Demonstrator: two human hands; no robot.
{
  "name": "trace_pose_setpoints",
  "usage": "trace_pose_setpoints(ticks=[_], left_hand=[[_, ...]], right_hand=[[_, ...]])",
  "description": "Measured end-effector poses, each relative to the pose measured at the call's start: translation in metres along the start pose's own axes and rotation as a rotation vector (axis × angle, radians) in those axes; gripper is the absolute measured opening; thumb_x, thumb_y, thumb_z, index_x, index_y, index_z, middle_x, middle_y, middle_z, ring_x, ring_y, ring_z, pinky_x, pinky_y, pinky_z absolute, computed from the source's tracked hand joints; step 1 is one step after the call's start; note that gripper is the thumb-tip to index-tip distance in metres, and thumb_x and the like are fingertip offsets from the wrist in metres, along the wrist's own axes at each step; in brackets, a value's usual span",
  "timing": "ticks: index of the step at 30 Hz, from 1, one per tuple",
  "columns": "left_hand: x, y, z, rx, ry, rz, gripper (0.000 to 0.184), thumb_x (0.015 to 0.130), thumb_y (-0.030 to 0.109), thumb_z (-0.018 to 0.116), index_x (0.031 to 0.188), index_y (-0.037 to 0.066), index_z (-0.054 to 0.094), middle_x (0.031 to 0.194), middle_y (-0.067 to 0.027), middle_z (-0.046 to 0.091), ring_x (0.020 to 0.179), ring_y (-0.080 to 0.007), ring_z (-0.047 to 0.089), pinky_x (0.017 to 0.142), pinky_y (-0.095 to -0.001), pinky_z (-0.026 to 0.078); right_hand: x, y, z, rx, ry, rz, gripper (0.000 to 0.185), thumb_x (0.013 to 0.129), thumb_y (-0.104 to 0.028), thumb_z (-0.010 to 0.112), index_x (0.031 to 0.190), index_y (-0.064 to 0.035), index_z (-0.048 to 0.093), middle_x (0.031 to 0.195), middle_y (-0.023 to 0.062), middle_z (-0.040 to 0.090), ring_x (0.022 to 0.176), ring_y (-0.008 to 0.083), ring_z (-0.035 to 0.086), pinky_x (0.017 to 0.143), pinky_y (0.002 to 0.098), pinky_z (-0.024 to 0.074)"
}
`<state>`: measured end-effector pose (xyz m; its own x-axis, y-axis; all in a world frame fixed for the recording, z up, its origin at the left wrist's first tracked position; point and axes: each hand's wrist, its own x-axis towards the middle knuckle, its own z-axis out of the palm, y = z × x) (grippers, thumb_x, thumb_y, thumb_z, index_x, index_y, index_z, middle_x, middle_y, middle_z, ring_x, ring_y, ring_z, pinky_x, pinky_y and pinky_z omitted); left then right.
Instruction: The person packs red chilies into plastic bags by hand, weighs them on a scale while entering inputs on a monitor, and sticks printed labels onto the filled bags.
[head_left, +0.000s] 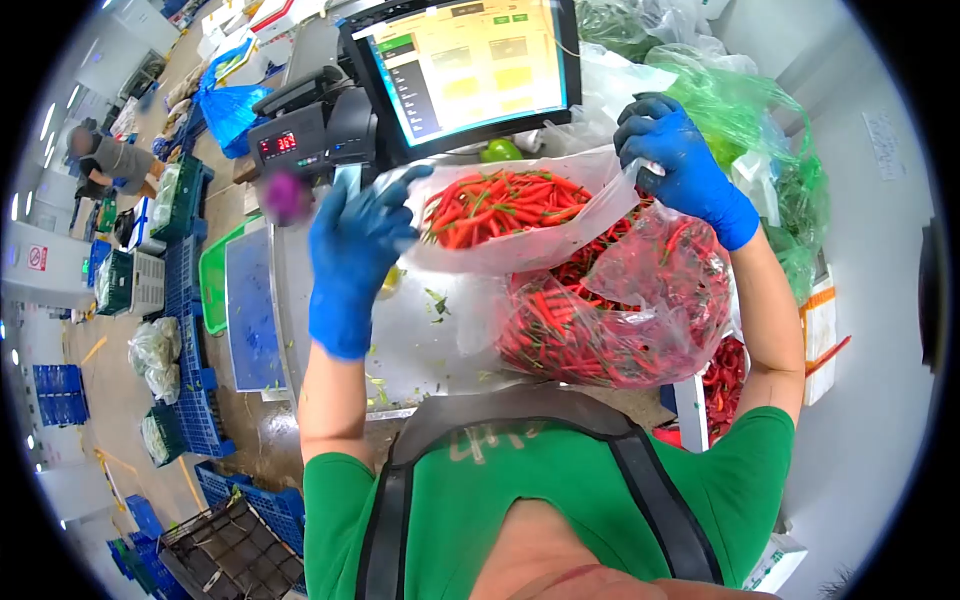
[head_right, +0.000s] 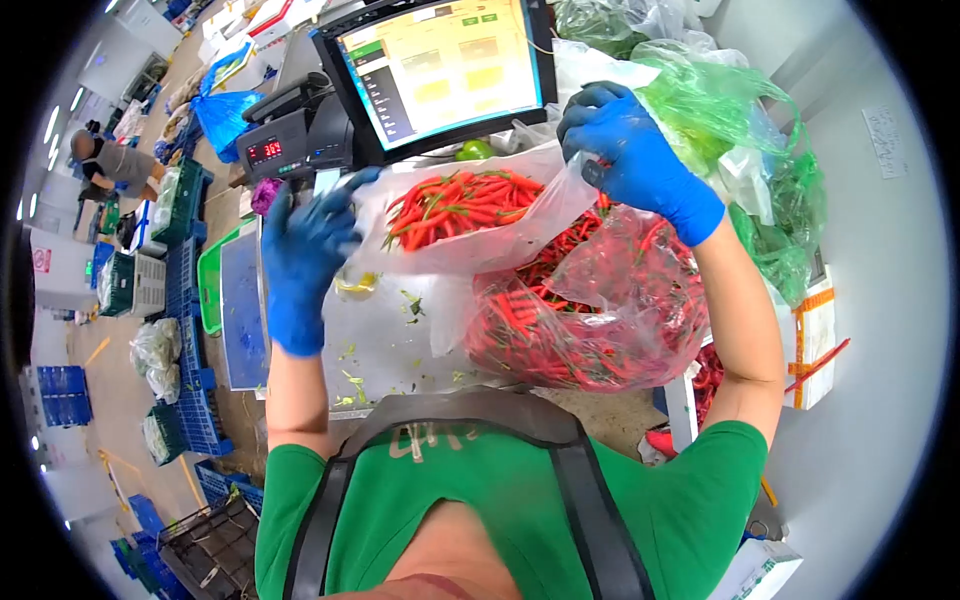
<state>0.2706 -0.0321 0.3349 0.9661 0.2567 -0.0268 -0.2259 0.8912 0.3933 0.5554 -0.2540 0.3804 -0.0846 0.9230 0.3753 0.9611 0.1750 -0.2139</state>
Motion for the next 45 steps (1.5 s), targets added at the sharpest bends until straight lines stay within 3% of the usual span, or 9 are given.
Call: trace_pose_setpoints(ticks=[1,4,8,17,28,33,35,38,45], left_hand=[[-0.024,0.0,0.011,0.062,0.057,0.098,0.07,0.086,0.04,0.043,0.131,-0.009,0.02,0.132,-0.0241,0.031,0.069,-0.0156,0.041,0.067,-0.0319,0.037],[-0.091,0.007,0.035,-0.019,-0.062,0.174,0.115,0.07,0.042,0.068,0.131,-0.01,-0.014,0.085,-0.0042,0.043,0.065,-0.0118,0.034,0.06,-0.0272,0.03],[-0.141,0.015,0.051,0.087,0.137,0.391,0.119,0.064,0.039,0.074,0.13,-0.013,-0.01,0.098,-0.0099,0.043,0.07,-0.0137,0.035,0.063,-0.0279,0.03],[-0.244,0.045,-0.042,0.279,0.557,0.635,0.09,0.08,0.046,0.053,0.13,-0.016,0.012,0.105,-0.0148,0.046,0.073,-0.0158,0.039,0.074,-0.0302,0.035],[-0.291,0.067,-0.117,0.346,0.53,0.708,0.081,0.084,0.049,0.045,0.134,-0.008,0.018,0.095,-0.0084,0.052,0.073,-0.0146,0.048,0.072,-0.0282,0.039],[-0.298,0.044,-0.126,0.298,0.744,0.671,0.058,0.09,0.035,0.041,0.133,-0.001,0.026,0.093,-0.006,0.054,0.083,-0.0189,0.054,0.079,-0.0349,0.043],[-0.298,0.035,-0.126,0.336,0.795,0.613,0.055,0.09,0.034,0.041,0.132,0.001,0.028,0.1,-0.007,0.054,0.085,-0.0196,0.054,0.081,-0.0356,0.043],[-0.296,0.03,-0.125,0.374,0.853,0.565,0.058,0.089,0.039,0.041,0.13,-0.002,0.031,0.114,-0.0111,0.051,0.089,-0.0215,0.054,0.087,-0.0381,0.04],[-0.256,0.099,-0.101,0.328,0.349,0.608,0.066,0.086,0.047,0.042,0.126,-0.006,0.034,0.119,-0.0151,0.047,0.092,-0.0213,0.051,0.089,-0.0405,0.036]], right_hand=[[0.0,0.002,0.011,0.197,0.075,0.083,0.026,0.06,-0.001,0.06,0.085,-0.0067,0.058,0.092,0.0059,0.056,0.097,0.0243,0.051,0.093,0.0366,0.036],[0.0,0.009,0.055,0.62,0.151,0.372,0.033,0.072,-0.007,0.062,0.105,-0.0064,0.057,0.101,0.0083,0.056,0.098,0.0213,0.052,0.086,0.0324,0.0401],[0.027,0.02,0.138,0.206,-0.363,0.348,0.029,0.077,-0.018,0.059,0.105,-0.0101,0.056,0.098,0.0117,0.059,0.088,0.0287,0.057,0.074,0.0369,0.0464],[0.16,0.06,0.306,-0.302,-0.069,0.096,0.026,0.07,-0.014,0.056,0.095,-0.0049,0.054,0.131,0.0134,0.039,0.105,0.0267,0.048,0.079,0.0396,0.0415],[0.13,0.039,0.267,-0.305,0.003,0.001,0.023,0.069,-0.014,0.057,0.09,-0.0045,0.056,0.104,0.0118,0.055,0.089,0.0266,0.054,0.073,0.0375,0.0432],[0.026,0.0,0.175,-0.037,-0.594,0.586,0.024,0.076,-0.026,0.053,0.088,-0.0049,0.058,0.079,0.0155,0.06,0.079,0.0334,0.059,0.07,0.0439,0.0461],[-0.016,-0.004,0.169,0.075,-1.001,0.806,0.037,0.075,-0.027,0.055,0.105,-0.006,0.056,0.096,0.0165,0.06,0.091,0.0307,0.058,0.075,0.0406,0.0465],[-0.091,-0.017,0.23,0.115,-0.656,0.709,0.058,0.075,-0.034,0.057,0.123,-0.0043,0.043,0.112,0.0186,0.054,0.101,0.0308,0.055,0.082,0.04,0.0449],[-0.063,-0.021,0.211,0.179,-0.88,0.841,0.066,0.073,-0.038,0.06,0.125,-0.0031,0.039,0.119,0.0198,0.05,0.106,0.0325,0.051,0.088,0.0404,0.0414]])
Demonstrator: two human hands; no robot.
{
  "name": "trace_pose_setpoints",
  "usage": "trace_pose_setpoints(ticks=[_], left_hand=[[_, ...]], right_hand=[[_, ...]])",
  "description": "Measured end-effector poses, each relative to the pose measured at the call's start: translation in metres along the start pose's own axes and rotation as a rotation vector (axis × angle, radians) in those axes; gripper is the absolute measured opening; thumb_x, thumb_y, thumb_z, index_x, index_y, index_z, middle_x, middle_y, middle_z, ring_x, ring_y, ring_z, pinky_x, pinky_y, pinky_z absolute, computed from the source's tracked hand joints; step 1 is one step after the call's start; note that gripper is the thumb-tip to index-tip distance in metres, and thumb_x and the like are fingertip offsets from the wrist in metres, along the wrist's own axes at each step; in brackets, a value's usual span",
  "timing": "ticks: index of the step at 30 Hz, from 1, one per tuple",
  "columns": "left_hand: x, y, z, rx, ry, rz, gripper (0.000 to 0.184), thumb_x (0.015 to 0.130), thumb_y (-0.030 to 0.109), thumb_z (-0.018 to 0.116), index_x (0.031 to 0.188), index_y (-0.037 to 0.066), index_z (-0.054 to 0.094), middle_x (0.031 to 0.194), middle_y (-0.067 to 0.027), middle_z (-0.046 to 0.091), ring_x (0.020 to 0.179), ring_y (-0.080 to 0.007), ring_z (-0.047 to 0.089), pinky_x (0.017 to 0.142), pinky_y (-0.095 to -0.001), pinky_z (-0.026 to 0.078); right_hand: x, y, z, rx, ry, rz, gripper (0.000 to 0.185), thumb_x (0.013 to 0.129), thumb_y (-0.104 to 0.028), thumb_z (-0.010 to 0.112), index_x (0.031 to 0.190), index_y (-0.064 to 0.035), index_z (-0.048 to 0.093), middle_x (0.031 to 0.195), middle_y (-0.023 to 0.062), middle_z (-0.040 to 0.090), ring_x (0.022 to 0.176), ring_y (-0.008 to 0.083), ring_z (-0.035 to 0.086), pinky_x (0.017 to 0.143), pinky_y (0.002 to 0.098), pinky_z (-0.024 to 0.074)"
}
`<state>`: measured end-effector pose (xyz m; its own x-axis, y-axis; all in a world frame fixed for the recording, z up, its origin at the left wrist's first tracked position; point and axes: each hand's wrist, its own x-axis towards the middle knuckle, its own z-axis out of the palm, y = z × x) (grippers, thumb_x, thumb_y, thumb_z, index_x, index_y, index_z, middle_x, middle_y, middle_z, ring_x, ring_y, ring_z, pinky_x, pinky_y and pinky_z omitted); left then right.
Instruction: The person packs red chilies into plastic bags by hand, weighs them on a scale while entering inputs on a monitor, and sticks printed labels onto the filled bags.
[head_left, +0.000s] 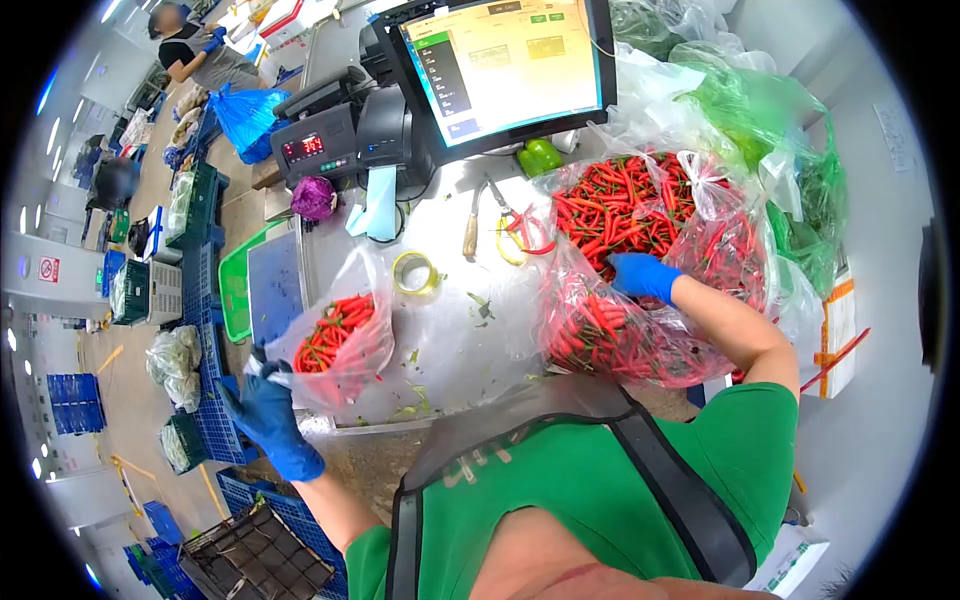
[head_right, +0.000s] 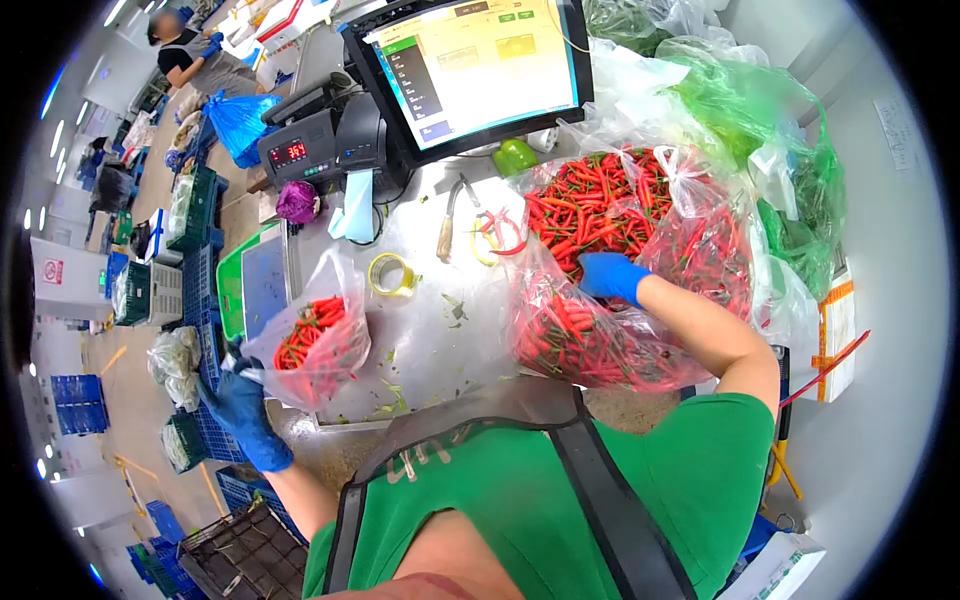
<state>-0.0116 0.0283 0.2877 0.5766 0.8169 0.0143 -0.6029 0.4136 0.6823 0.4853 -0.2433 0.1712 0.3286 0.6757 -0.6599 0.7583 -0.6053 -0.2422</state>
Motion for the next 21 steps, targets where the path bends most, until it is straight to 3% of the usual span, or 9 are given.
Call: trace_pose_setpoints(ticks=[3,5,7,11,12,13,15,19,21], left_hand=[[0.001,0.004,0.009,0.001,0.018,0.062,0.062,0.088,0.043,0.041,0.125,-0.006,0.034,0.112,-0.0147,0.052,0.085,-0.0202,0.053,0.086,-0.0387,0.038],[-0.013,0.007,-0.007,0.056,0.091,0.036,0.059,0.089,0.04,0.041,0.124,-0.006,0.035,0.106,-0.0143,0.056,0.079,-0.0194,0.054,0.081,-0.0362,0.041],[-0.024,-0.011,-0.04,0.009,0.318,-0.021,0.053,0.09,0.036,0.041,0.123,-0.006,0.038,0.103,-0.0129,0.058,0.077,-0.0182,0.058,0.07,-0.0292,0.046],[-0.052,-0.029,-0.087,0.127,0.212,-0.008,0.044,0.091,0.027,0.039,0.124,-0.003,0.039,0.111,-0.0122,0.055,0.094,-0.0198,0.055,0.081,-0.0346,0.045],[-0.056,-0.029,-0.085,0.14,0.192,0.004,0.043,0.092,0.025,0.038,0.124,-0.003,0.039,0.115,-0.0126,0.054,0.098,-0.0202,0.055,0.084,-0.0359,0.045],[-0.06,-0.033,-0.084,0.174,0.323,0.007,0.042,0.091,0.024,0.038,0.125,-0.001,0.039,0.116,-0.0126,0.053,0.101,-0.0211,0.053,0.091,-0.0383,0.041],[-0.06,-0.037,-0.08,0.227,0.278,-0.046,0.041,0.091,0.022,0.039,0.125,-0.002,0.039,0.117,-0.0135,0.052,0.104,-0.0225,0.051,0.095,-0.0383,0.037],[-0.057,-0.045,-0.069,0.391,0.301,-0.046,0.041,0.091,0.026,0.043,0.121,-0.001,0.044,0.12,-0.0142,0.05,0.111,-0.0223,0.047,0.095,-0.0386,0.035],[-0.063,-0.047,-0.053,0.439,0.401,-0.034,0.039,0.089,0.024,0.046,0.119,0.0,0.046,0.113,-0.0126,0.054,0.105,-0.0219,0.051,0.092,-0.035,0.038]], right_hand=[[-0.005,-0.003,-0.011,0.051,0.126,-0.047,0.062,0.073,-0.042,0.059,0.121,-0.0047,0.044,0.114,0.0214,0.052,0.105,0.0316,0.052,0.085,0.0424,0.0427],[0.0,-0.002,0.012,0.037,0.178,-0.079,0.055,0.077,-0.037,0.055,0.121,-0.0062,0.044,0.114,0.0191,0.053,0.104,0.0317,0.053,0.084,0.0422,0.0433],[0.006,0.0,0.035,-0.02,0.195,-0.113,0.051,0.079,-0.034,0.053,0.121,-0.0063,0.044,0.114,0.0174,0.054,0.103,0.0315,0.053,0.083,0.0423,0.0437],[-0.008,-0.002,0.006,0.088,0.13,-0.075,0.049,0.082,-0.031,0.052,0.123,-0.0058,0.043,0.12,0.02,0.048,0.103,0.0345,0.052,0.085,0.0415,0.0436],[-0.008,0.001,0.006,0.125,0.314,-0.076,0.054,0.08,-0.032,0.055,0.124,-0.0043,0.043,0.123,0.0221,0.045,0.107,0.0352,0.049,0.088,0.0402,0.0421],[-0.005,0.0,0.007,0.136,0.22,-0.107,0.057,0.078,-0.033,0.057,0.125,-0.0046,0.042,0.124,0.0217,0.044,0.109,0.0348,0.048,0.088,0.0393,0.0417],[0.0,-0.004,0.012,0.164,0.043,-0.169,0.064,0.075,-0.034,0.06,0.128,-0.0052,0.039,0.126,0.0209,0.043,0.112,0.0341,0.046,0.09,0.0374,0.0408],[0.008,0.022,0.02,0.482,-0.043,-0.175,0.075,0.069,-0.036,0.063,0.128,-0.0004,0.036,0.125,0.0218,0.045,0.112,0.031,0.047,0.092,0.0371,0.0389],[0.009,0.037,0.022,0.371,-0.004,-0.247,0.07,0.07,-0.032,0.062,0.127,-0.001,0.037,0.124,0.0213,0.046,0.109,0.0319,0.049,0.09,0.0373,0.0401]])
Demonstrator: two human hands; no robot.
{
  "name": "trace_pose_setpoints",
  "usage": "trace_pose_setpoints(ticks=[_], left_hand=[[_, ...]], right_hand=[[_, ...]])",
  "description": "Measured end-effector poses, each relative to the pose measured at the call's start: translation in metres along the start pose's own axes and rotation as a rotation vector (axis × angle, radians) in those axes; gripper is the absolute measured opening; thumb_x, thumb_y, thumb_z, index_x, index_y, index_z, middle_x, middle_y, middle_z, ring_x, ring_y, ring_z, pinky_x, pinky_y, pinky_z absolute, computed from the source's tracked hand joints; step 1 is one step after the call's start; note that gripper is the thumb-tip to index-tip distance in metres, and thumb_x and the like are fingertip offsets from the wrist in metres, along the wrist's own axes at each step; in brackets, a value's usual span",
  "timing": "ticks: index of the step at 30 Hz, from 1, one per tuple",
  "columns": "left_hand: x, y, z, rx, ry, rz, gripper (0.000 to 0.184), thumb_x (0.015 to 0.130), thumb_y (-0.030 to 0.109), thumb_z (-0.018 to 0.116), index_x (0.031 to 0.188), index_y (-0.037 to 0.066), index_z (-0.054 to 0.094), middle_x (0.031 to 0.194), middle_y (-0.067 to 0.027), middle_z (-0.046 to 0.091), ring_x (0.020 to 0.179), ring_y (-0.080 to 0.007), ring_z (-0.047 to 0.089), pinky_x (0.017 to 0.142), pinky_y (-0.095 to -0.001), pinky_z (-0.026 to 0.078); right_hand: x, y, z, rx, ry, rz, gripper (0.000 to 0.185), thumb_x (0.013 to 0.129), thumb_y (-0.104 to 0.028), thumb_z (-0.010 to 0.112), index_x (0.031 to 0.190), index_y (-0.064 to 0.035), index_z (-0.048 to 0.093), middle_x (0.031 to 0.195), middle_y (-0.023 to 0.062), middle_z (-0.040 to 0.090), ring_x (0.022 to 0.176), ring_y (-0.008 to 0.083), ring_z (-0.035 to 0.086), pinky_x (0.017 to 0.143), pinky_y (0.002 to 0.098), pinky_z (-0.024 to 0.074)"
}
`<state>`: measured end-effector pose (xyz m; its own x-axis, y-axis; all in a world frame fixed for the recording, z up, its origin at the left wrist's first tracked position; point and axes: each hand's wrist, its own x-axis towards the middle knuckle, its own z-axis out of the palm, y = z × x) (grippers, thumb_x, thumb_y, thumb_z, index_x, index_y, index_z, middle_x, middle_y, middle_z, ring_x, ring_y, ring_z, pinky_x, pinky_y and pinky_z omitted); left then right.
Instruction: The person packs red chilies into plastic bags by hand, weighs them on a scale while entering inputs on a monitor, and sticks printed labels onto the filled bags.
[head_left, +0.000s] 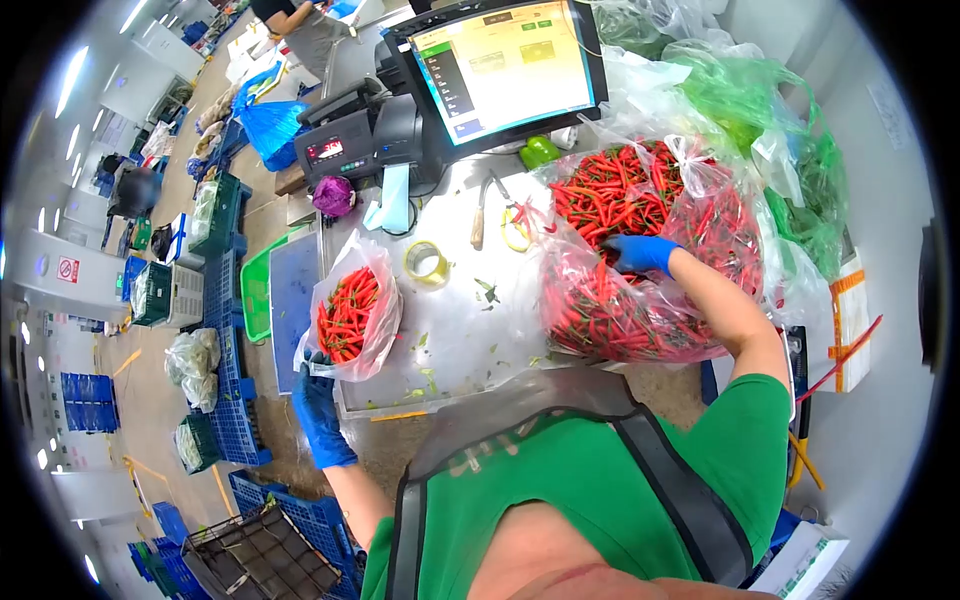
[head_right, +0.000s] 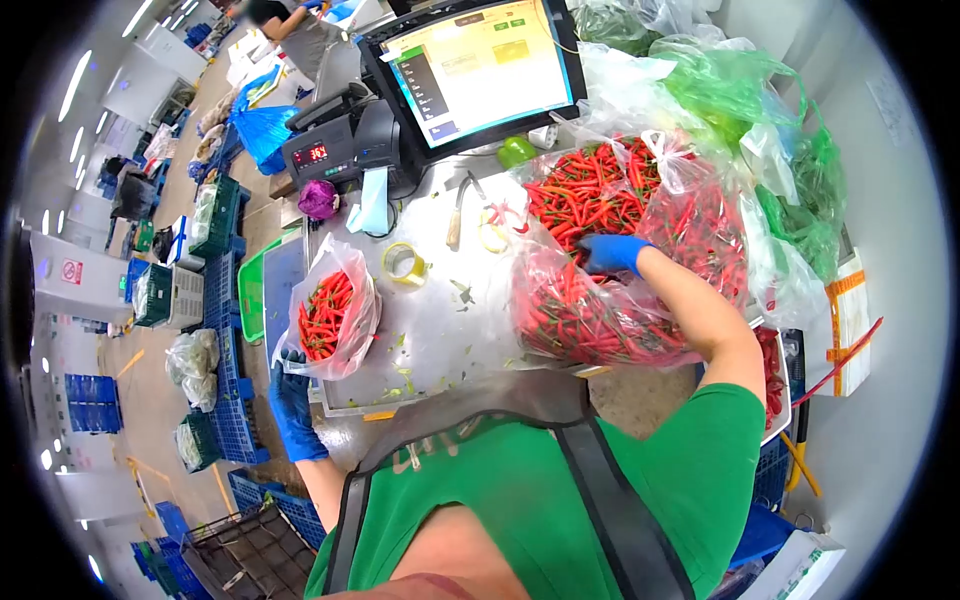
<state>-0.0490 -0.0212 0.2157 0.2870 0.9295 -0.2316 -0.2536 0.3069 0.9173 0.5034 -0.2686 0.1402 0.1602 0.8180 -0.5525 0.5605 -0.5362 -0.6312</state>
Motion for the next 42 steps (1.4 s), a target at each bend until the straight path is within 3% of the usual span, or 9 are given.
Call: trace_pose_setpoints(ticks=[4,8,10,19,22,27,30,34,42], left_hand=[[-0.023,0.004,0.018,0.273,0.214,0.085,0.038,0.086,0.022,0.053,0.117,0.001,0.047,0.113,-0.0118,0.053,0.103,-0.0207,0.05,0.089,-0.0316,0.038],[-0.049,0.002,0.058,0.566,0.53,0.581,0.036,0.082,0.009,0.056,0.116,0.001,0.047,0.114,-0.0108,0.049,0.102,-0.0182,0.048,0.088,-0.0305,0.038],[-0.064,-0.002,0.087,0.643,0.371,0.692,0.031,0.081,0.004,0.056,0.112,0.001,0.05,0.105,-0.0077,0.053,0.096,-0.0162,0.05,0.086,-0.028,0.039],[-0.066,-0.088,0.136,0.858,-0.684,0.294,0.037,0.077,0.009,0.062,0.114,0.006,0.054,0.095,-0.0025,0.058,0.078,-0.0087,0.055,0.071,-0.0227,0.044],[-0.039,-0.133,0.134,0.591,-0.683,-0.142,0.036,0.079,0.013,0.061,0.114,0.005,0.054,0.094,-0.003,0.058,0.077,-0.0091,0.055,0.071,-0.0232,0.044],[-0.01,-0.192,0.222,0.772,-0.631,0.058,0.058,0.077,0.031,0.065,0.121,0.001,0.043,0.116,-0.0165,0.048,0.098,-0.0219,0.053,0.081,-0.0318,0.043],[-0.004,-0.202,0.281,0.787,-0.606,-0.183,0.057,0.075,0.031,0.067,0.117,-0.002,0.046,0.12,-0.019,0.045,0.103,-0.0247,0.051,0.082,-0.0328,0.043],[0.017,-0.21,0.297,0.775,-0.768,-0.108,0.044,0.074,0.02,0.065,0.109,-0.003,0.051,0.108,-0.0146,0.054,0.09,-0.0207,0.056,0.078,-0.0303,0.044],[0.021,-0.165,0.286,0.191,-0.544,-0.35,0.03,0.061,-0.002,0.054,0.091,-0.001,0.06,0.077,-0.003,0.06,0.068,-0.0115,0.055,0.065,-0.0227,0.043]], right_hand=[[-0.025,-0.026,0.003,-0.255,0.067,0.049,0.05,0.077,-0.022,0.051,0.123,-0.0041,0.042,0.117,0.0219,0.049,0.102,0.0357,0.052,0.083,0.0411,0.0438],[0.002,0.016,0.034,-0.463,0.235,-0.011,0.036,0.084,-0.021,0.043,0.116,-0.004,0.044,0.114,0.0215,0.05,0.097,0.0362,0.055,0.08,0.0437,0.0457],[-0.001,0.026,0.04,-0.456,0.293,-0.017,0.034,0.083,-0.023,0.043,0.112,-0.0043,0.047,0.111,0.0205,0.053,0.093,0.0357,0.057,0.078,0.0432,0.0464],[-0.052,-0.004,-0.022,-0.247,0.371,0.116,0.037,0.075,-0.04,0.056,0.094,-0.009,0.063,0.09,0.0161,0.063,0.081,0.0316,0.06,0.071,0.0411,0.0474],[-0.06,-0.076,-0.031,-0.408,0.502,0.336,0.046,0.075,-0.046,0.059,0.093,-0.0041,0.063,0.091,0.0202,0.062,0.08,0.033,0.061,0.07,0.0417,0.0473],[-0.002,-0.045,0.018,-0.363,0.349,0.127,0.041,0.078,-0.037,0.057,0.087,0.0025,0.06,0.089,0.0202,0.062,0.083,0.0339,0.061,0.073,0.0412,0.0479],[-0.043,-0.05,-0.027,0.268,0.276,0.277,0.031,0.076,-0.028,0.057,0.084,0.0019,0.061,0.082,0.0176,0.063,0.079,0.0326,0.061,0.071,0.0384,0.0486],[-0.037,-0.055,-0.088,-0.267,0.758,0.197,0.025,0.071,-0.027,0.063,0.082,-0.0041,0.064,0.086,0.0161,0.063,0.083,0.0273,0.062,0.073,0.0423,0.0486],[0.094,-0.027,-0.043,-0.859,0.502,-0.09,0.069,0.057,-0.039,0.071,0.118,-0.0151,0.049,0.124,0.016,0.043,0.107,0.0368,0.048,0.082,0.0504,0.0418]])
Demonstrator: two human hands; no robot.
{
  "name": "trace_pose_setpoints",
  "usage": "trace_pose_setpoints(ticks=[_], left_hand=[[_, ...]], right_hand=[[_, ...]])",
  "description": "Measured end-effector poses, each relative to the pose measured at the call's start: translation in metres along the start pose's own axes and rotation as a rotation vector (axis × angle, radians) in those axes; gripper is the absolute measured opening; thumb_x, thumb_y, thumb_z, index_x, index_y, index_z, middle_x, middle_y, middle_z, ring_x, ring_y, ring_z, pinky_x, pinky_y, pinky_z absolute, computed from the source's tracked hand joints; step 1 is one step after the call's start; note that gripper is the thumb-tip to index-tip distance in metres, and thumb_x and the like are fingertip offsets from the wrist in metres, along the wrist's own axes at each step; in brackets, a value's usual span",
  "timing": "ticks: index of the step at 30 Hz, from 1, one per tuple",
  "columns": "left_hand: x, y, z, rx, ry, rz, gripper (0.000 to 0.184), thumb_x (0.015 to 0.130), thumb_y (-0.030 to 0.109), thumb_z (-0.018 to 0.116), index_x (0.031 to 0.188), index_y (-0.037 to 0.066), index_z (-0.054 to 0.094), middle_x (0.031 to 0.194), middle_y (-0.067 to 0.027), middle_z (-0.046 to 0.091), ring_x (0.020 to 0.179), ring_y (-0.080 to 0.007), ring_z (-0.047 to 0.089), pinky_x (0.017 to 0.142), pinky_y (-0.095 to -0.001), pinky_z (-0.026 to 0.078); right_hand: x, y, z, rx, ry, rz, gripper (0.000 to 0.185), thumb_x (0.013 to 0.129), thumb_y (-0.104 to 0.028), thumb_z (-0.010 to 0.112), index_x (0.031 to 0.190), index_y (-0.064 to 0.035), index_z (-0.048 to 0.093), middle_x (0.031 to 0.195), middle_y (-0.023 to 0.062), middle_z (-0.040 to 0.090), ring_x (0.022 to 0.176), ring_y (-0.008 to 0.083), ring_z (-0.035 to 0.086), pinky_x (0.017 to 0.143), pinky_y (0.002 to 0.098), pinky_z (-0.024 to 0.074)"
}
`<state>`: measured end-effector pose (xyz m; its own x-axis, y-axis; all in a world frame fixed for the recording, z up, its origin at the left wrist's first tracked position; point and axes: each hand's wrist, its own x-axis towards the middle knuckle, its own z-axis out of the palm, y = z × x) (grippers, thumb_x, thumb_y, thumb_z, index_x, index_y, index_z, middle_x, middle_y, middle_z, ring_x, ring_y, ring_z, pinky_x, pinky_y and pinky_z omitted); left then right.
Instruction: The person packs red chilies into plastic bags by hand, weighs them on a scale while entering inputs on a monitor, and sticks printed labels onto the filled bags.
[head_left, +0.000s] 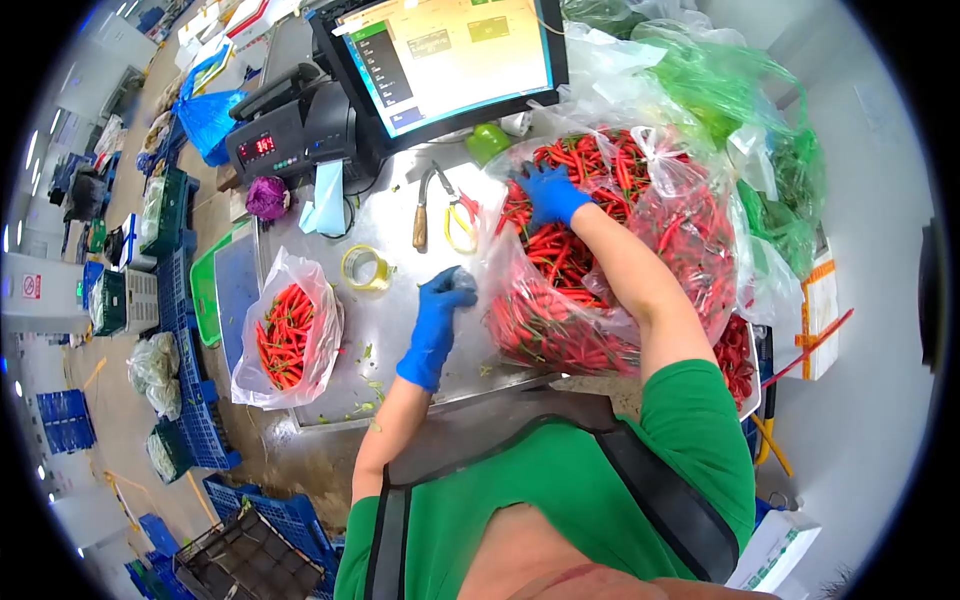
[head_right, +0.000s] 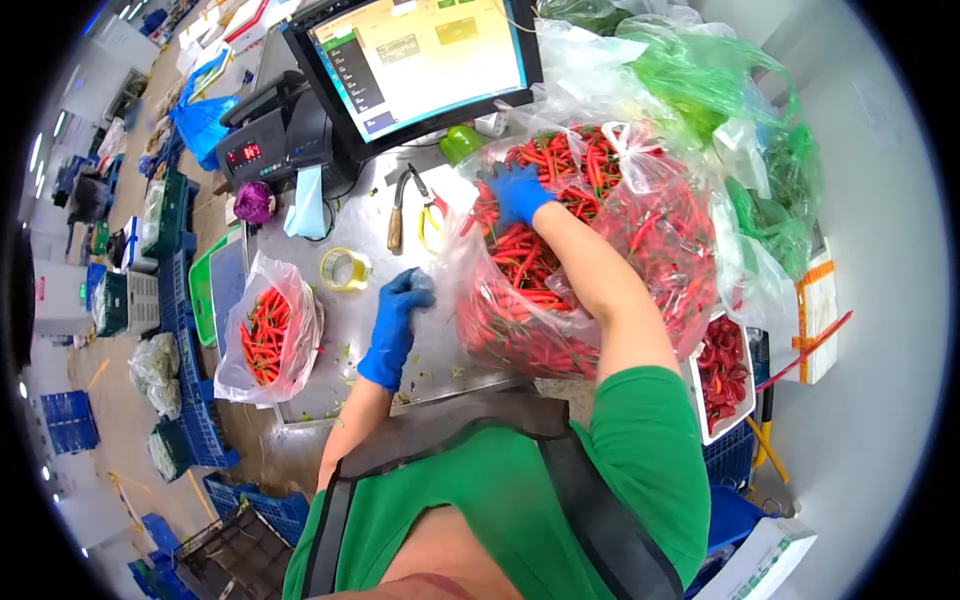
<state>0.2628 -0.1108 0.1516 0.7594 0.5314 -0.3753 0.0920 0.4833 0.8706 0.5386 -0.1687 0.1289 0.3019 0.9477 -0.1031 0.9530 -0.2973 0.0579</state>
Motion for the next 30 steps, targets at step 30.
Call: trace_pose_setpoints(ticks=[30], left_hand=[[-0.022,0.027,0.007,-0.218,0.052,0.044,0.036,0.066,0.003,0.058,0.101,-0.002,0.054,0.083,-0.0049,0.056,0.073,-0.0135,0.055,0.07,-0.0264,0.047]], right_hand=[[-0.024,-0.016,-0.013,0.12,-0.267,-0.041,0.076,0.051,-0.024,0.078,0.117,-0.01,0.043,0.112,0.0148,0.047,0.096,0.0337,0.053,0.074,0.0443,0.0479]])
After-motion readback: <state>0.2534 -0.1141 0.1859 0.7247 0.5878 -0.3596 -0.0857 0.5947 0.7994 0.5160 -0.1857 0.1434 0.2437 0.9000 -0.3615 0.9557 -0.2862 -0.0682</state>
